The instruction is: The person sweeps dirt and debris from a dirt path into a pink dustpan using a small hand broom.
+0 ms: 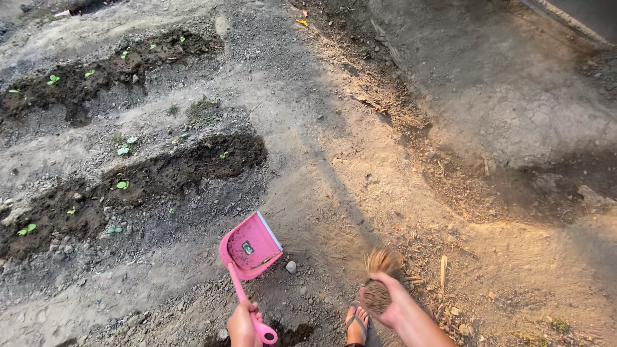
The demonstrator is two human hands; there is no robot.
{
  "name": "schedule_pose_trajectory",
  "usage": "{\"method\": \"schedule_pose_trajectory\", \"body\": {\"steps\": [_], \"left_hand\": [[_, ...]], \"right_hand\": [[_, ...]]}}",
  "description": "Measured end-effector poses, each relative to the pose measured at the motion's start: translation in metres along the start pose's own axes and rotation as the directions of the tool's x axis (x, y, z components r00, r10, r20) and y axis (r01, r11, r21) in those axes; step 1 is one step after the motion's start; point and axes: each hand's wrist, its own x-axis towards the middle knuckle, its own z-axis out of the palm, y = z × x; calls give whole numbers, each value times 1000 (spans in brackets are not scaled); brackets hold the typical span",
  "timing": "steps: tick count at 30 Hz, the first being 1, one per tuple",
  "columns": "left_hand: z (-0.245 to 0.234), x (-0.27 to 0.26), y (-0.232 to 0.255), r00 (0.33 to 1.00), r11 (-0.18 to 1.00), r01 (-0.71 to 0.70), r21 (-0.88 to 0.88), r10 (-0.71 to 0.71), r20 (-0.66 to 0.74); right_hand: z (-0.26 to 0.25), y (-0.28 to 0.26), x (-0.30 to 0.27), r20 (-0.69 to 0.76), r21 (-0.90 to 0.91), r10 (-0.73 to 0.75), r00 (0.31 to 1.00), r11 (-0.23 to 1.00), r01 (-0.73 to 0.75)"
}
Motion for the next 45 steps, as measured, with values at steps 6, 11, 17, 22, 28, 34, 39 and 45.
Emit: {"method": "schedule_pose_trajectory", "body": {"steps": [6, 11, 17, 22, 28, 34, 39, 45], "left_hand": [[26, -1, 14, 995, 999, -13, -49, 9, -95], [53, 3, 28, 996, 1000, -22, -17, 20, -89], [78, -7, 55, 997, 993, -15, 121, 23, -67], [83, -11, 100, 999, 985, 2, 174, 4, -36], [96, -24, 148, 993, 958, -114, 262, 117, 3], [105, -35, 177, 980, 933, -195, 303, 196, 29], [102, -31, 188, 979, 914, -200, 354, 197, 46], [102, -13, 174, 987, 890, -158, 427, 149, 56]], "right_hand": [[111, 48, 16, 104, -68, 9, 995, 998, -2], [164, 41, 97, 330, -142, 288, 899, 957, -255], [96, -33, 108, 190, 21, 168, 967, 984, -175], [72, -35, 29, -53, 95, -26, 998, 995, 31], [150, 21, 18, 77, 49, 13, 997, 999, -17], [240, 55, 82, 355, 41, 299, 886, 941, -335], [210, 40, 115, 370, 121, 374, 850, 888, -443], [109, 12, 63, 120, 164, -23, 992, 986, 3]]}}
